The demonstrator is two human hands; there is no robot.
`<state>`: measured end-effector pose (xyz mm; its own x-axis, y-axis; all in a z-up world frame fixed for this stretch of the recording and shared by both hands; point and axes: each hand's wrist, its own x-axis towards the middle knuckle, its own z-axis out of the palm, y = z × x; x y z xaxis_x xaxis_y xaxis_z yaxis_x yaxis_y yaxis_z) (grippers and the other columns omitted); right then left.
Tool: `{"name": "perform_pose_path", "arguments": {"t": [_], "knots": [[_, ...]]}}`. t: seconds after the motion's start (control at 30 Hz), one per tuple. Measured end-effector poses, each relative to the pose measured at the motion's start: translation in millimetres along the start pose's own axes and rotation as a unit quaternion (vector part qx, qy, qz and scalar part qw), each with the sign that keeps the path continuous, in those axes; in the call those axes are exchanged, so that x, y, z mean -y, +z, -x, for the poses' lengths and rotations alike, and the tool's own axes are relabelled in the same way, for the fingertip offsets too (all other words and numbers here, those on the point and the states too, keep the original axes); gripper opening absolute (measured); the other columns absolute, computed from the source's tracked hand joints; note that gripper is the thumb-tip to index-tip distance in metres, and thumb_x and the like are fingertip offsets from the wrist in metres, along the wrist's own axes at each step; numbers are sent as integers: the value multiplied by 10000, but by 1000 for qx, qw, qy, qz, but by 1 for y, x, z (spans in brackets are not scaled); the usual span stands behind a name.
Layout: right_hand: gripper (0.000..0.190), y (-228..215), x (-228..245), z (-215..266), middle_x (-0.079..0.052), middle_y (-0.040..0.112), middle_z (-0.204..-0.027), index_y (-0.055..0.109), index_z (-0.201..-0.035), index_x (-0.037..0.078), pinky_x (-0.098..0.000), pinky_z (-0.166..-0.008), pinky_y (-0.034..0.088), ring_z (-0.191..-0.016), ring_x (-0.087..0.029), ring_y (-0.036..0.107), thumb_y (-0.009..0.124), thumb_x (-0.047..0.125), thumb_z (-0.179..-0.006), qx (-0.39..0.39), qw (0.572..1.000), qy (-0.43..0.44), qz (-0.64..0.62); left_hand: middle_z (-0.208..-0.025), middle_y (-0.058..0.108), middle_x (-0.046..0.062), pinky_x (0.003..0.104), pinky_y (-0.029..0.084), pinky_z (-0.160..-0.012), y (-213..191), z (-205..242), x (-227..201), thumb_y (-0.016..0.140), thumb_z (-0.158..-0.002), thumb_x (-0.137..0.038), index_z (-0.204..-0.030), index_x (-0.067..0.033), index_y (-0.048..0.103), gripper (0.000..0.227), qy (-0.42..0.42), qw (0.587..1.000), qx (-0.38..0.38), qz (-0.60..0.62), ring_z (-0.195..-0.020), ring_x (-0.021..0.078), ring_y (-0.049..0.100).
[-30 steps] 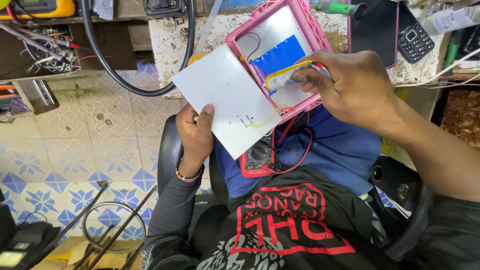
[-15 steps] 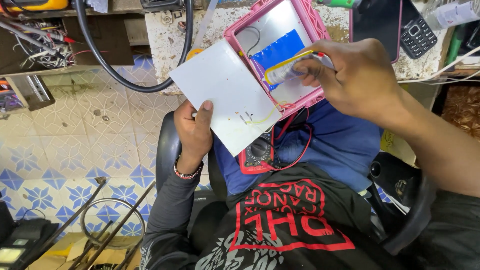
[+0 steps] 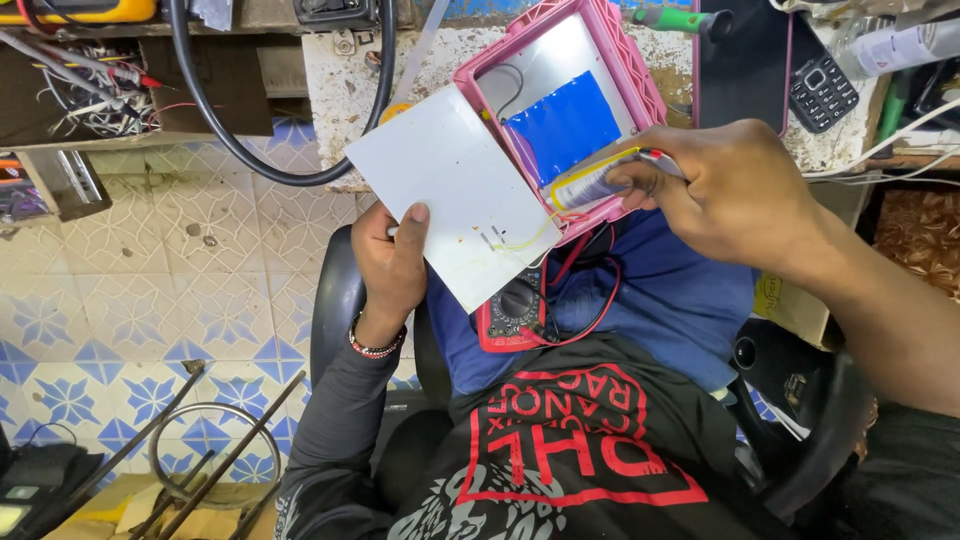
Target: The person works on a small solar panel assembly, applying adhesive from a tube to the back of the panel and securing it within a pink plastic frame. They handle the panel and a tube of adhesive while seated, occasionally adjusting the position of the components on their lap.
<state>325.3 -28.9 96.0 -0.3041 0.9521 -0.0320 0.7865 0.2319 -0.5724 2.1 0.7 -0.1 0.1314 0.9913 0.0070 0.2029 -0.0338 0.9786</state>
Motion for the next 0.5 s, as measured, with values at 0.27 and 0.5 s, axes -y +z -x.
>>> {"name": "perform_pose_path", "arguments": {"t": [0.27,0.5], "knots": [[169,-3,7,-6,-22,792,-870,749,-1140,87,-288,-680,567,-827,-136,773,607,141,-1066,9,999,26,-31,-649,414,-58,284,281,-573,-3,-1,3,579,-972,-434,-682,-113,456,450,-3,999,4,47,-623,85,368],[225,-3,7,-8,-13,794,-898,751,-1132,66,-297,-713,576,-834,-141,771,552,73,-1026,3,999,25,-34,-622,324,-62,299,230,-566,-2,-2,1,554,-992,-461,-661,-132,365,504,37,999,13,-7,-615,81,295]]}}
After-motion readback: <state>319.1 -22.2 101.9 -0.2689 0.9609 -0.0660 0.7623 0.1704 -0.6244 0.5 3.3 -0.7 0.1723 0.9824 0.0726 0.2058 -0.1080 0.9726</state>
